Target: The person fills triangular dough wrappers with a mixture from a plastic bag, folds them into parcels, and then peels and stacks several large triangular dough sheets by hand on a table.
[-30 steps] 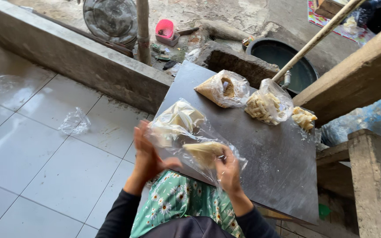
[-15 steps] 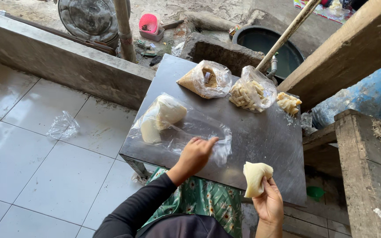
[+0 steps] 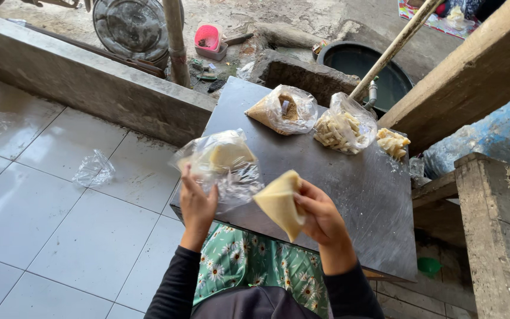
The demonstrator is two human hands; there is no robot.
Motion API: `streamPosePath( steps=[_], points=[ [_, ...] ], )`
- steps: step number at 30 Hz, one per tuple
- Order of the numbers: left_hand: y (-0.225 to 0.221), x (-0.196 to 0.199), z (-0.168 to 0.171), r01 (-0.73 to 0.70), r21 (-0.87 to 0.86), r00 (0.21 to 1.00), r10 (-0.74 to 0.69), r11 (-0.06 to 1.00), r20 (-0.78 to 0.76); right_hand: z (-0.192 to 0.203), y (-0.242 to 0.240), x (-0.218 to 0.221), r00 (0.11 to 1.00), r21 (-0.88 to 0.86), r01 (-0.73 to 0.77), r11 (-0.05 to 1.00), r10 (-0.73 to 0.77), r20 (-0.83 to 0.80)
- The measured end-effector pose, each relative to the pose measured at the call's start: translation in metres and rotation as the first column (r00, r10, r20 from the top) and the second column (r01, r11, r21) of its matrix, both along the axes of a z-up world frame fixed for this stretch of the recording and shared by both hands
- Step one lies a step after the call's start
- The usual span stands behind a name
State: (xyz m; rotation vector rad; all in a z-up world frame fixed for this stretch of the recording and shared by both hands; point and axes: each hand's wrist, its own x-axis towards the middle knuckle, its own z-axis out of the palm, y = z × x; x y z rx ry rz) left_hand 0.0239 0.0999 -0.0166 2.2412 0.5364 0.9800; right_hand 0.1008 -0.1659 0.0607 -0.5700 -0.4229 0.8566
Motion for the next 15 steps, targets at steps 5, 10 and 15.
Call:
streamPosePath(
  steps=[5,10,15],
  points=[
    [-0.025,0.005,-0.002,0.246,-0.518,0.958,-0.285,0.819,0.004,0.003,0.076,0.055,0.979,-0.27,-0.142,0.952,0.175,0.102],
    [-0.026,-0.008,-0.002,0.216,-0.596,0.97,-0.237,0.773,0.045,-0.039,0.098,0.112,0.722,-0.7,0.263,0.664,0.345,0.599],
    [-0.002,0.007,-0.001,0.211,-0.416,0.977,-0.172,0.884,0.129,-0.071,0.114,0.137,0.663,-0.656,0.262,0.708,0.362,0.656]
  ],
)
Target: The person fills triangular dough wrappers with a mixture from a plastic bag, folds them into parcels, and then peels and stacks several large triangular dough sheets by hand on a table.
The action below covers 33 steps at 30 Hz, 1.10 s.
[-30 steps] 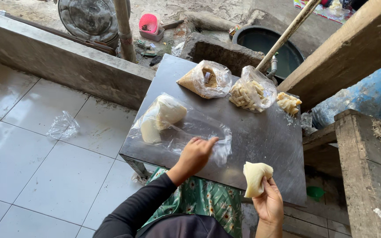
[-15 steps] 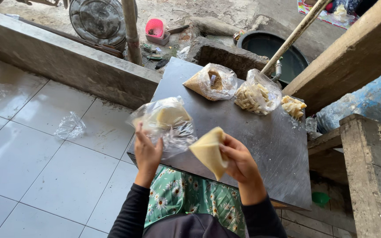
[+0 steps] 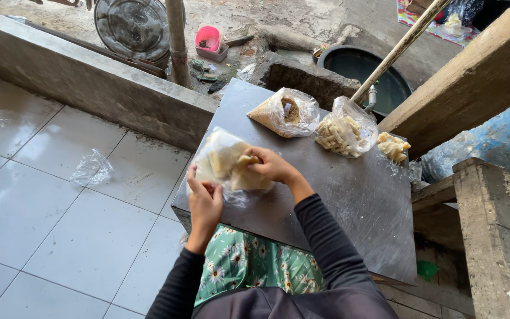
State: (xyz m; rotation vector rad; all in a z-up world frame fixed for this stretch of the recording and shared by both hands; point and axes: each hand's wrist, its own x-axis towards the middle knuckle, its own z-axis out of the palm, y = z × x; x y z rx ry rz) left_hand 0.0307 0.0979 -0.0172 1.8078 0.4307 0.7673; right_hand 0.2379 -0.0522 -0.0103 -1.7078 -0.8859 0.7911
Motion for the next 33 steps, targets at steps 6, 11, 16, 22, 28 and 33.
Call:
streamPosePath(
  steps=[6,11,16,22,28,33],
  points=[
    [0.022,0.003,0.017,-0.242,0.493,0.967,0.248,0.836,0.055,-0.004,0.018,-0.007,0.962,-0.006,0.21,0.978,-0.208,-0.176],
    [0.01,-0.004,0.013,0.002,0.516,1.0,0.004,0.857,-0.011,0.009,-0.004,-0.032,0.82,0.001,0.393,0.92,-0.351,0.453],
    [-0.002,0.003,0.014,0.115,0.504,0.991,-0.063,0.856,-0.12,0.04,-0.017,-0.049,0.557,0.202,0.347,0.916,-0.375,0.741],
    [-0.003,-0.007,0.021,0.094,0.39,0.95,0.036,0.916,-0.311,0.055,-0.01,-0.052,0.745,0.123,0.351,0.928,-0.357,0.564],
    [-0.014,-0.007,0.026,0.002,0.314,0.994,-0.035,0.95,0.102,0.051,0.001,-0.069,0.557,0.22,0.263,0.939,-0.334,0.761],
    [-0.009,0.012,0.018,-0.009,0.263,0.999,-0.003,0.965,0.042,0.04,0.012,-0.09,0.715,0.052,0.188,0.981,-0.173,0.677]
  ],
)
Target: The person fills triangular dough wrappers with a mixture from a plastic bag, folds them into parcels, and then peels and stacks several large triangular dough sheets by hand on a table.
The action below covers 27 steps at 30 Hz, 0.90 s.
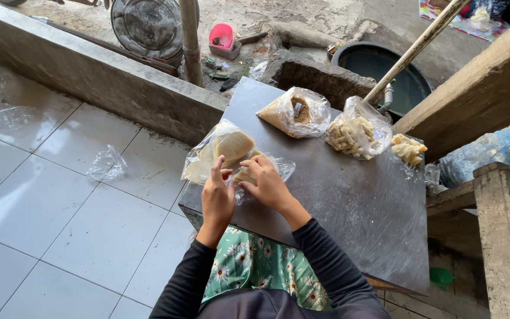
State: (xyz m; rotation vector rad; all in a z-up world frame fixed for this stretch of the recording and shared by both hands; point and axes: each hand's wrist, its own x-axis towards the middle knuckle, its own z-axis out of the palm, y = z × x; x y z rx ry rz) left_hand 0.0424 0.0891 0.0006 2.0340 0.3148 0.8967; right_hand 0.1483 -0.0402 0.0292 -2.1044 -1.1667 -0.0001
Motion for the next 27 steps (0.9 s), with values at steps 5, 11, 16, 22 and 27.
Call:
streamPosePath(
  steps=[5,11,16,22,27],
  points=[
    [0.004,0.004,-0.012,-0.009,-0.05,0.994,0.004,0.999,-0.109,-0.008,0.005,0.004,0.999,0.005,0.027,1.0,-0.027,-0.03],
    [0.005,0.006,-0.015,-0.017,-0.119,0.99,0.0,0.993,-0.138,-0.023,0.009,0.007,0.999,0.022,0.015,1.0,-0.016,0.044],
    [0.005,0.006,-0.016,-0.026,-0.093,0.991,0.014,0.995,-0.131,-0.037,0.009,0.016,0.983,0.191,0.099,0.977,-0.066,-0.17],
    [0.006,0.006,-0.014,-0.025,-0.154,0.984,-0.003,0.988,-0.178,-0.027,0.002,0.021,0.881,0.184,0.285,0.941,-0.181,-0.438],
    [0.005,0.007,-0.014,-0.013,-0.185,0.988,-0.016,0.983,-0.151,-0.013,0.007,0.002,0.999,0.046,0.04,0.998,-0.041,0.018]
  ],
)
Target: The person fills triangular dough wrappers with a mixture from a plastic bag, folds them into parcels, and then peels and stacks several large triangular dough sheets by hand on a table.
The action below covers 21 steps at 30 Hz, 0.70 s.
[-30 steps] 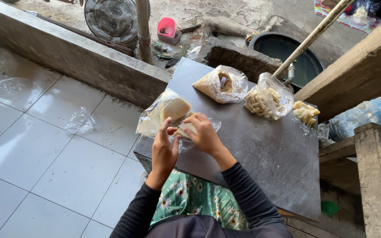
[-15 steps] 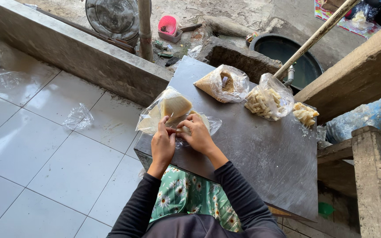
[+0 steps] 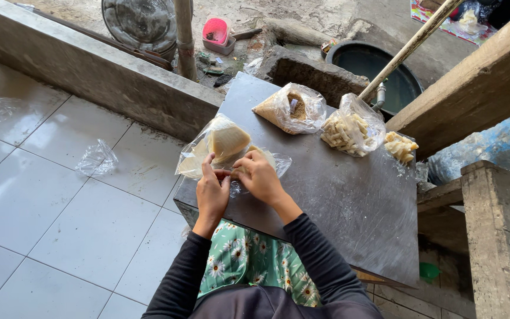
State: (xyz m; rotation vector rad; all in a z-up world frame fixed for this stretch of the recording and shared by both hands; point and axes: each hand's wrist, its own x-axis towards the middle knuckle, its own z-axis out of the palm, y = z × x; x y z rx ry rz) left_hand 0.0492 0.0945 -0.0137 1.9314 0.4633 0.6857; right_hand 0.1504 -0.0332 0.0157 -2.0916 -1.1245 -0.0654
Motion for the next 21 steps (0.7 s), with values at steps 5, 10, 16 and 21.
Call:
streamPosePath(
  steps=[5,10,16,21],
  points=[
    [0.002,0.0,-0.001,-0.005,-0.023,1.0,0.005,1.0,-0.01,0.0,0.01,-0.008,0.958,-0.027,0.068,0.997,-0.058,0.28],
    [0.003,0.004,0.0,-0.007,0.013,1.0,0.008,1.0,-0.014,-0.018,0.015,-0.004,0.865,-0.111,0.091,0.99,-0.023,0.501],
    [-0.01,-0.009,0.019,-0.087,0.264,0.987,0.047,0.961,0.153,-0.019,-0.02,0.035,0.869,0.311,0.411,0.857,-0.265,-0.417],
    [-0.062,0.0,0.046,0.142,0.511,0.874,-0.35,0.848,0.337,-0.002,-0.074,0.047,0.713,0.566,0.562,0.603,-0.006,-0.701]
  ],
)
